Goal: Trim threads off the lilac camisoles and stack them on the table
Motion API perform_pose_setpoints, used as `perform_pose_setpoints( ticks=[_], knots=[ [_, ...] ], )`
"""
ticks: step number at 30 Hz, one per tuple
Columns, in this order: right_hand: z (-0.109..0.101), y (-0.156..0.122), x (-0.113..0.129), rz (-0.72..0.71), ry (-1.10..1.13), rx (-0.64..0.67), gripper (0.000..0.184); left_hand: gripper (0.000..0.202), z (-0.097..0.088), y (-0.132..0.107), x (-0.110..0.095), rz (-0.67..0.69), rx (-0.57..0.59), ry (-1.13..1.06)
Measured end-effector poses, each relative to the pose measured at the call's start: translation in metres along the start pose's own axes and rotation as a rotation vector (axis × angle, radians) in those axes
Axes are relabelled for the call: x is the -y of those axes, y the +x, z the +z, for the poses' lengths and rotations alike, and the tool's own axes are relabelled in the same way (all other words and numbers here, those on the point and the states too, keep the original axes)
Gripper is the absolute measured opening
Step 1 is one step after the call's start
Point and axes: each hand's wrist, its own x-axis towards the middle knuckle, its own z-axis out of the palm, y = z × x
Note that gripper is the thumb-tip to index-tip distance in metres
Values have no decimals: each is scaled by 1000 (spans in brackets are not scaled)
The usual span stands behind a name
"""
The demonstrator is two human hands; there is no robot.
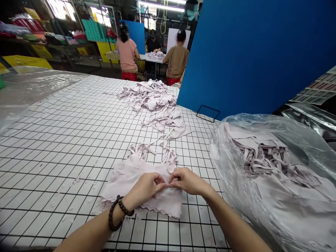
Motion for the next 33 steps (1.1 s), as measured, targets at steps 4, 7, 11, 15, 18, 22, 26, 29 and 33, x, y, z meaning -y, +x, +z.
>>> perform_pose_setpoints(
  ticks=[4, 7, 11, 15, 18, 22, 26, 29, 33],
  knots=[
    [-1, 7, -3, 14, -121, -86, 9, 37, -7, 5, 5, 61, -186, 179],
    [-1, 13, -4, 3, -200, -109, 8, 28, -5, 10, 12, 50, -174, 215],
    [-1, 17, -3, 6, -241, -82, 11, 25, -3, 12, 17, 57, -180, 224],
    [-3, 18, 0, 15, -202, -59, 13, 23, -3, 14, 19, 54, -167, 227],
    [-1, 21, 0, 44, -88, -89, 19, 19, -4, 15, 20, 52, -145, 219],
    [8, 32, -8, 152, 105, -119, 28, 16, -5, 17, 19, 52, -145, 191],
    [17, 40, -13, 217, 273, -104, 29, 16, -5, 18, 18, 50, -135, 162],
    [20, 43, -10, 236, 349, -84, 29, 17, -5, 19, 19, 62, -138, 151],
    [21, 44, -6, 209, 313, -56, 29, 18, -5, 20, 21, 60, -142, 152]
  ],
)
